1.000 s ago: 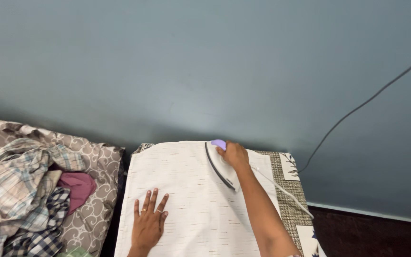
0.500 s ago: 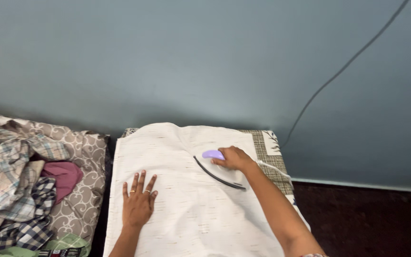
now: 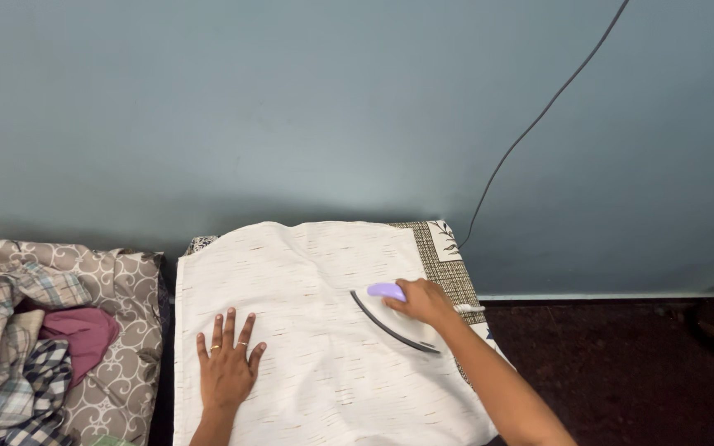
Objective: The person irons a white shirt on a small ironing board. They repeatedly smooth the fabric with an iron, lift and reposition the shirt, and continue ironing different sections until the end of the clip.
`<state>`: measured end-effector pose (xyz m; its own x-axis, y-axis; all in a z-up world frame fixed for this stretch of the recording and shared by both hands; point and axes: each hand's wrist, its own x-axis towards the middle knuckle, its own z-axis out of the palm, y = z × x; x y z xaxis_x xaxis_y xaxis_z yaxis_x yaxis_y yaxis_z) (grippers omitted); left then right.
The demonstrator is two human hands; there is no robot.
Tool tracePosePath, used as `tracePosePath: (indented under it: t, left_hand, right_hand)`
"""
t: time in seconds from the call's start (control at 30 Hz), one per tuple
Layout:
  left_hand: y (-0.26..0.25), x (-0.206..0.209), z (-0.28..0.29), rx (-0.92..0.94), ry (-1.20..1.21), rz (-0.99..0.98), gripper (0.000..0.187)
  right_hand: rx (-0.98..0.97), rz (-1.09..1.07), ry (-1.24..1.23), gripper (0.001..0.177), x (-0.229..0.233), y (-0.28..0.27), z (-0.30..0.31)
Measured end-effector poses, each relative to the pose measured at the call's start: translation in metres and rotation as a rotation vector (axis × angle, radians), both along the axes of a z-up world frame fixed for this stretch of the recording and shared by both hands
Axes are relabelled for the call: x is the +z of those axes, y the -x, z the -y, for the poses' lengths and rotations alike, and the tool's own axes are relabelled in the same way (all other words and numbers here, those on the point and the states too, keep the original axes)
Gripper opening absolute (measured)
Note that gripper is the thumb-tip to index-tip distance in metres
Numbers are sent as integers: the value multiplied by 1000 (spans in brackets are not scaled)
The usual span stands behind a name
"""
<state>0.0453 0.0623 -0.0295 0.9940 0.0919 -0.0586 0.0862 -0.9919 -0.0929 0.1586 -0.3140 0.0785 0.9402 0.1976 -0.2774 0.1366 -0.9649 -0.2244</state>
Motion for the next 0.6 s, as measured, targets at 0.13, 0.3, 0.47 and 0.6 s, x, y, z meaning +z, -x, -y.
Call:
tracePosePath:
  t: [0.13, 0.3, 0.47, 0.6]
  left_hand:
    - [4, 2, 2, 8, -16, 11, 66]
    - [0, -20, -2, -72, 160, 358, 63]
    - [-3, -39, -9, -127, 200, 551, 62]
    - [-2, -39, -6, -118, 178, 537, 61]
  right_hand:
    - [-38, 74, 5, 51, -1, -28, -25]
    - [-143, 150, 38, 54, -15, -74, -45]
    - [-289, 119, 45, 59, -24, -122, -45]
    - [-440, 152, 30, 57, -32, -134, -25]
